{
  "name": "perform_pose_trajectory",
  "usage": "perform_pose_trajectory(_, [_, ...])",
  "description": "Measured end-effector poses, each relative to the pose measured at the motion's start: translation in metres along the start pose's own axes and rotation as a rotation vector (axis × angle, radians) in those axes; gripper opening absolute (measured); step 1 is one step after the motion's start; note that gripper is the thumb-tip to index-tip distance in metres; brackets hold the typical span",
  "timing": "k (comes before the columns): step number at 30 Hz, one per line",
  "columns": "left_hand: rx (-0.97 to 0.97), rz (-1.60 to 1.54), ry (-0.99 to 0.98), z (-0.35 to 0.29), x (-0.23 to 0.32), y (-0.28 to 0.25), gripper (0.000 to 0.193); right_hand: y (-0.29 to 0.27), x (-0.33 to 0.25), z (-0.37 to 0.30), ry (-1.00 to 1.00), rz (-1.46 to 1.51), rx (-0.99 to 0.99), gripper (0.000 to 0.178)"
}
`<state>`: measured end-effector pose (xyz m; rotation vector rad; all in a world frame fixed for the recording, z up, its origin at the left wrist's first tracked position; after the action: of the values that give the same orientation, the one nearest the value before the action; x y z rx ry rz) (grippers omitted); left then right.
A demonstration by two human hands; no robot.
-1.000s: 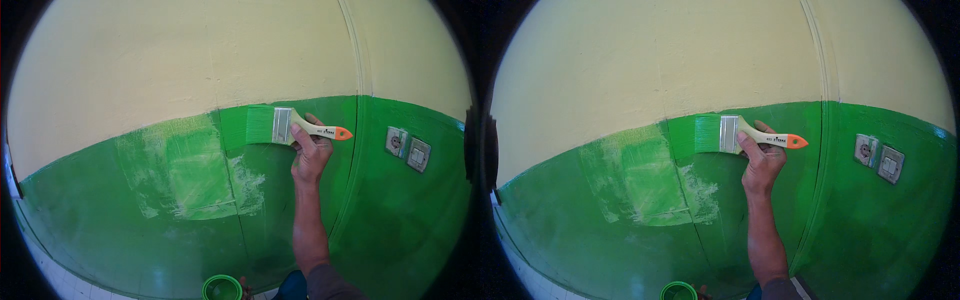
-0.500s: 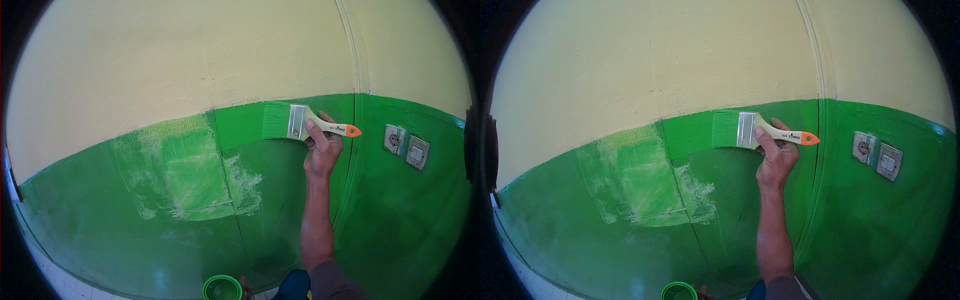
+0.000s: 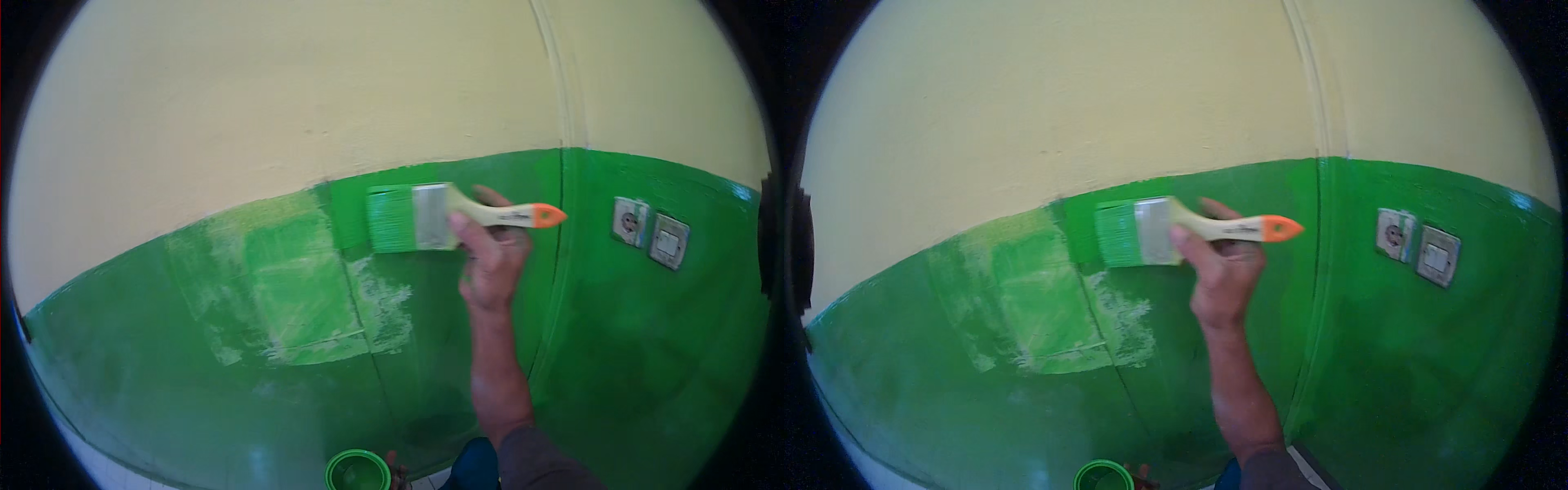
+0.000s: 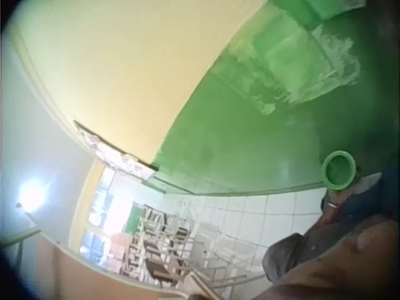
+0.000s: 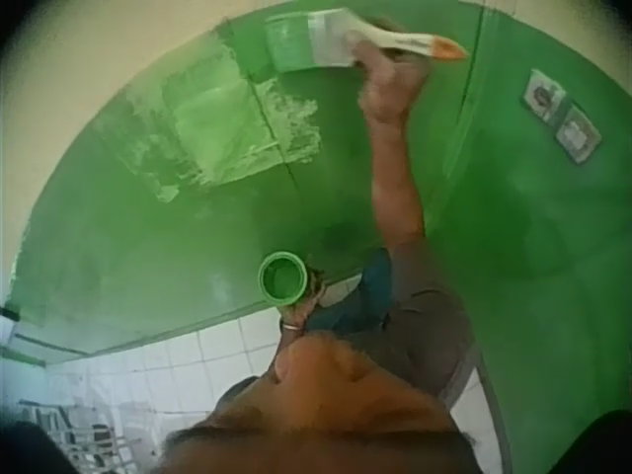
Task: Apply green paint to a wall using a brush.
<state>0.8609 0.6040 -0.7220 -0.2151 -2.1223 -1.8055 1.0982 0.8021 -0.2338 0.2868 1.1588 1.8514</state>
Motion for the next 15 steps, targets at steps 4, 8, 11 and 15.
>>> perform_pose_trajectory(4, [-0.031,-0.028,-0.082,-0.003,-0.003,0.013,0.079,-0.011,0.007,0.021,0.037,-0.053,0.005,0.049])
perform_pose_trajectory(8, [0.21,0.219,-0.006,-0.003,0.0,0.01,0.075,-0.066,-0.011,0.058,-0.031,-0.133,0.173,0.053])
perform_pose_trajectory(11, [0.323,0.349,0.039,-0.001,0.005,0.01,0.071,-0.104,-0.034,0.078,-0.106,-0.178,0.268,0.053])
perform_pose_trajectory(15, [0.721,-0.447,-0.256,-0.001,-0.013,-0.031,0.068,-0.149,-0.074,0.077,-0.224,-0.297,0.343,0.053])
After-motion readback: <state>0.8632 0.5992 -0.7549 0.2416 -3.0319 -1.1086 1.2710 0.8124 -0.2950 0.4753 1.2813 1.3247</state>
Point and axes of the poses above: each hand's wrist, its own z-axis towards the middle knuckle, its own y-axis out of the palm, x = y × z, the point moved 10 cm from there along z, towards the middle knuckle, and after that the axes turned 14 degrees about x, right-handed, at the moved point
